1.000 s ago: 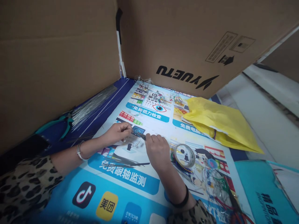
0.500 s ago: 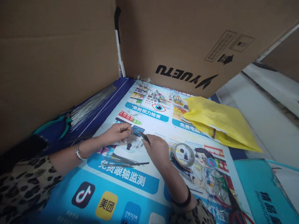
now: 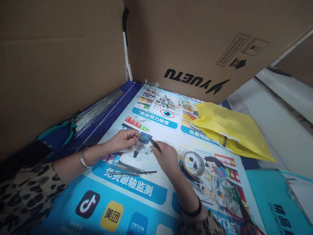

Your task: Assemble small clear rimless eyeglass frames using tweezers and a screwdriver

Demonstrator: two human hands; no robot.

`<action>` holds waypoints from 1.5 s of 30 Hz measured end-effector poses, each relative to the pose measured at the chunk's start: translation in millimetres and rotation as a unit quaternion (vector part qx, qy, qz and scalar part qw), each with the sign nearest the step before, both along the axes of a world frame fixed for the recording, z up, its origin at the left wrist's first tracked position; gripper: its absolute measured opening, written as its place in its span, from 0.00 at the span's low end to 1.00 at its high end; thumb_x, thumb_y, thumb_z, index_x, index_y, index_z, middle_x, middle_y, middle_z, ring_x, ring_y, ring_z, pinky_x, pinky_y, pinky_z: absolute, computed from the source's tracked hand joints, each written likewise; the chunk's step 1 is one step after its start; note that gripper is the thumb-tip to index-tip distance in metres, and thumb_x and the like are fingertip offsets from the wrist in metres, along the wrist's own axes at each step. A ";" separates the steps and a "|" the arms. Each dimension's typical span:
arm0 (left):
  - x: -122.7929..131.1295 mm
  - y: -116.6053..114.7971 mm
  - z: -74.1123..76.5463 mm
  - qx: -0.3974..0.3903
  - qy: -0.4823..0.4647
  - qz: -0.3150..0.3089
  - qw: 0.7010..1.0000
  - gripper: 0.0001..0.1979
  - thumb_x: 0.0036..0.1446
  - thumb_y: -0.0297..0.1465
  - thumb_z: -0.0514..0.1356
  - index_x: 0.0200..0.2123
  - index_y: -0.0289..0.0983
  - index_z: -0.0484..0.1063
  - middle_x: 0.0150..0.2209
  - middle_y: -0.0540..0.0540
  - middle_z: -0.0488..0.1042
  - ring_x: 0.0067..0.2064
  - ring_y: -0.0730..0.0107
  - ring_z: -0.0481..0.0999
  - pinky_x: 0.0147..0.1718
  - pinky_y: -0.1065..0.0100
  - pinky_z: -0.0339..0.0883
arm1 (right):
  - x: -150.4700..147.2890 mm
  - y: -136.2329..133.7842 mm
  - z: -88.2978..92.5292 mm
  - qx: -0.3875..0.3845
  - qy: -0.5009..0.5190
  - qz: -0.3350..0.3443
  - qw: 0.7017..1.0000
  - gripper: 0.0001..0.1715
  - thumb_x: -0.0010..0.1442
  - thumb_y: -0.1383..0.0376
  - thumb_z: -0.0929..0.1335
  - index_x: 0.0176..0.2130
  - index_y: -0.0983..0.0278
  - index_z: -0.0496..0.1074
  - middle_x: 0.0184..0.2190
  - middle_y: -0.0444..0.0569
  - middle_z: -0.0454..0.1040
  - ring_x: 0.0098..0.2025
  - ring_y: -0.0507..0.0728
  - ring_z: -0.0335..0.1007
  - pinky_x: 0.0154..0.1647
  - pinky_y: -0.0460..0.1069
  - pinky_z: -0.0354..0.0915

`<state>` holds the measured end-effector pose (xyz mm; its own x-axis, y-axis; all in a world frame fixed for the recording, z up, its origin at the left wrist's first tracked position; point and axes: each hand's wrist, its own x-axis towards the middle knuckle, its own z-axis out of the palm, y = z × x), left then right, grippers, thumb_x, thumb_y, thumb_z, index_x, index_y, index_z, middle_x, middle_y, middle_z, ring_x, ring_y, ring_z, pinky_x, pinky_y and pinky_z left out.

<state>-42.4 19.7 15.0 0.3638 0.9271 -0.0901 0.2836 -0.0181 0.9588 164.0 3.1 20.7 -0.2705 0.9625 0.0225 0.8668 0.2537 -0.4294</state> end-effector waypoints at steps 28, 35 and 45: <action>2.4 0.8 -0.6 -0.034 -0.020 0.016 0.999 0.05 0.50 0.29 0.54 0.29 0.34 0.67 0.18 0.54 0.66 0.17 0.80 0.66 0.16 0.77 0.62 | 1.5 -3.3 -21.8 0.202 -0.097 0.023 0.974 0.15 0.60 0.59 0.61 0.39 0.65 0.71 0.32 0.50 0.74 0.35 0.55 0.68 0.36 0.47 0.58; 2.1 2.0 -7.4 -0.010 -0.009 -0.001 1.000 0.06 0.51 0.28 0.52 0.31 0.34 0.67 0.24 0.51 0.71 0.22 0.79 0.71 0.20 0.77 0.64 | -0.2 -4.8 -18.6 0.204 0.047 0.012 0.978 0.17 0.60 0.58 0.61 0.42 0.67 0.70 0.33 0.51 0.72 0.39 0.55 0.66 0.43 0.49 0.61; 1.5 -2.3 2.3 0.018 0.022 -0.037 0.999 0.06 0.53 0.27 0.51 0.31 0.34 0.67 0.25 0.51 0.70 0.24 0.78 0.70 0.25 0.75 0.64 | -0.8 -5.1 -22.6 0.184 0.143 0.033 0.972 0.18 0.58 0.59 0.63 0.47 0.61 0.67 0.41 0.49 0.73 0.43 0.55 0.67 0.46 0.51 0.63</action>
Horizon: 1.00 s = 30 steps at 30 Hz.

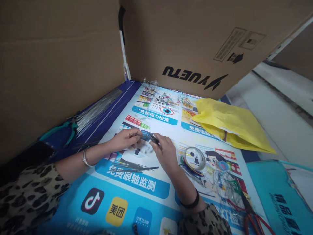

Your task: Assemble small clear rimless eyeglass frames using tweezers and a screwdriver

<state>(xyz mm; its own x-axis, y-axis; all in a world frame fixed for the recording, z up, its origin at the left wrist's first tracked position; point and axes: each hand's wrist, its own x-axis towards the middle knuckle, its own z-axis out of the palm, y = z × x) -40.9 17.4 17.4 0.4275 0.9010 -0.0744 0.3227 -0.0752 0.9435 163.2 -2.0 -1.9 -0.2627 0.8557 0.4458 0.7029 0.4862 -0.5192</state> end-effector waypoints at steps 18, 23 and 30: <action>2.5 -8.2 0.2 0.072 0.063 -0.024 0.995 0.08 0.52 0.26 0.51 0.32 0.36 0.69 0.22 0.53 0.70 0.24 0.77 0.70 0.24 0.76 0.60 | 2.8 -2.3 1.4 0.115 -0.184 -0.033 0.976 0.15 0.59 0.56 0.63 0.35 0.65 0.70 0.30 0.50 0.74 0.34 0.55 0.67 0.36 0.48 0.60; 1.5 -6.5 -0.3 0.005 0.014 -0.017 1.000 0.08 0.53 0.29 0.51 0.34 0.35 0.67 0.23 0.52 0.71 0.22 0.78 0.71 0.22 0.76 0.61 | 3.6 -0.3 -0.1 0.079 -0.169 -0.048 0.981 0.16 0.59 0.56 0.63 0.35 0.65 0.71 0.30 0.49 0.75 0.34 0.55 0.69 0.35 0.47 0.61; 0.3 -5.3 -1.8 0.013 -0.002 0.002 1.000 0.07 0.54 0.31 0.50 0.31 0.35 0.66 0.23 0.52 0.69 0.22 0.78 0.69 0.23 0.75 0.63 | 2.8 0.1 -2.6 0.090 -0.131 -0.040 0.987 0.14 0.58 0.57 0.63 0.35 0.64 0.71 0.30 0.49 0.75 0.35 0.55 0.69 0.35 0.47 0.62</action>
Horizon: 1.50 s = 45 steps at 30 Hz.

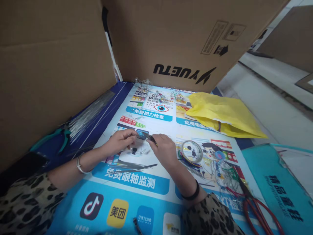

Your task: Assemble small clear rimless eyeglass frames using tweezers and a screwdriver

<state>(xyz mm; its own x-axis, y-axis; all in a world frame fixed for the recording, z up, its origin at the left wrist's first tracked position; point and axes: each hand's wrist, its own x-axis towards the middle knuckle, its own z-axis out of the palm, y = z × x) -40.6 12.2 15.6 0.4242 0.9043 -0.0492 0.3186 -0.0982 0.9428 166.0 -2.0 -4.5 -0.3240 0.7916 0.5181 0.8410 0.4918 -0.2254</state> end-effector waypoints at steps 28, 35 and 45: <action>-0.1 1.3 3.8 0.090 0.139 0.071 0.984 0.07 0.51 0.26 0.50 0.26 0.37 0.65 0.20 0.54 0.67 0.24 0.75 0.66 0.26 0.75 0.57 | 0.9 -1.7 2.4 0.011 -0.048 -0.006 0.999 0.13 0.59 0.58 0.62 0.36 0.64 0.70 0.30 0.50 0.72 0.36 0.56 0.64 0.37 0.50 0.57; 1.2 -1.7 1.8 0.115 0.152 0.055 0.980 0.07 0.51 0.25 0.50 0.27 0.37 0.66 0.21 0.54 0.67 0.25 0.75 0.66 0.26 0.74 0.56 | -4.6 -6.3 12.3 0.017 -0.148 -0.002 0.989 0.08 0.58 0.64 0.62 0.35 0.64 0.70 0.29 0.49 0.69 0.36 0.57 0.60 0.37 0.51 0.52; 5.5 -5.1 3.1 0.140 0.146 0.028 0.979 0.07 0.52 0.24 0.49 0.29 0.37 0.66 0.23 0.52 0.68 0.27 0.74 0.67 0.27 0.73 0.57 | -9.3 -10.1 15.6 0.025 -0.197 -0.014 0.980 0.06 0.57 0.65 0.63 0.33 0.63 0.69 0.28 0.49 0.67 0.34 0.57 0.57 0.35 0.52 0.49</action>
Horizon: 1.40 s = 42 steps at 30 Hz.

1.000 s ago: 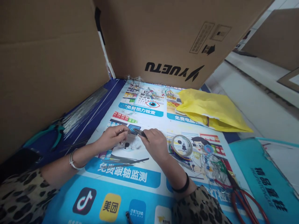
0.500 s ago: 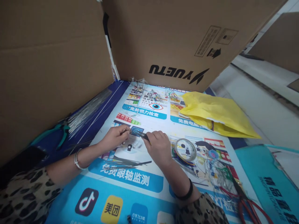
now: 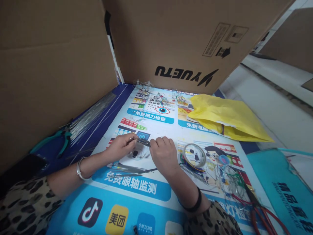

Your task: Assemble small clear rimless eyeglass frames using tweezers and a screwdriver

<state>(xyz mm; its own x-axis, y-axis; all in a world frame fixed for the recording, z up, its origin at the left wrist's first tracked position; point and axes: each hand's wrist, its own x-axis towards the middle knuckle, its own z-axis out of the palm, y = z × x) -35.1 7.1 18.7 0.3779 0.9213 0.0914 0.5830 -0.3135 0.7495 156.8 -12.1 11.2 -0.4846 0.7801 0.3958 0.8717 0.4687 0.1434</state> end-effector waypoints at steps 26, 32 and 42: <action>-8.6 4.2 -2.7 -0.200 -0.162 -0.057 0.965 0.12 0.57 0.35 0.48 0.27 0.34 0.65 0.26 0.48 0.72 0.21 0.79 0.69 0.21 0.75 0.61 | 2.1 2.5 -16.0 -0.081 0.138 -0.008 0.987 0.09 0.57 0.61 0.63 0.32 0.61 0.71 0.28 0.45 0.74 0.33 0.53 0.67 0.33 0.46 0.57; -10.5 7.0 -1.6 -0.221 -0.196 -0.057 0.954 0.16 0.58 0.38 0.47 0.33 0.33 0.67 0.28 0.47 0.72 0.22 0.78 0.70 0.20 0.75 0.59 | 3.7 5.6 -14.9 -0.108 0.167 -0.032 0.980 0.09 0.57 0.60 0.63 0.33 0.61 0.72 0.30 0.45 0.75 0.33 0.54 0.69 0.32 0.46 0.58; -10.7 7.0 -5.1 -0.131 -0.143 -0.029 0.981 0.12 0.58 0.36 0.50 0.32 0.34 0.68 0.21 0.53 0.66 0.22 0.79 0.67 0.22 0.76 0.59 | 6.1 8.6 -10.1 -0.145 0.172 -0.068 0.972 0.10 0.57 0.59 0.63 0.32 0.61 0.71 0.29 0.44 0.74 0.32 0.53 0.69 0.31 0.45 0.58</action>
<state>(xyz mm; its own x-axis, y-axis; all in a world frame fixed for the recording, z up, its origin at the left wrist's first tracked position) -45.8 14.1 13.6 0.4239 0.9050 -0.0351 0.3237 -0.1152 0.9391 162.9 -3.5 1.1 -0.2473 0.9306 0.2700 0.9009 0.3234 -0.2894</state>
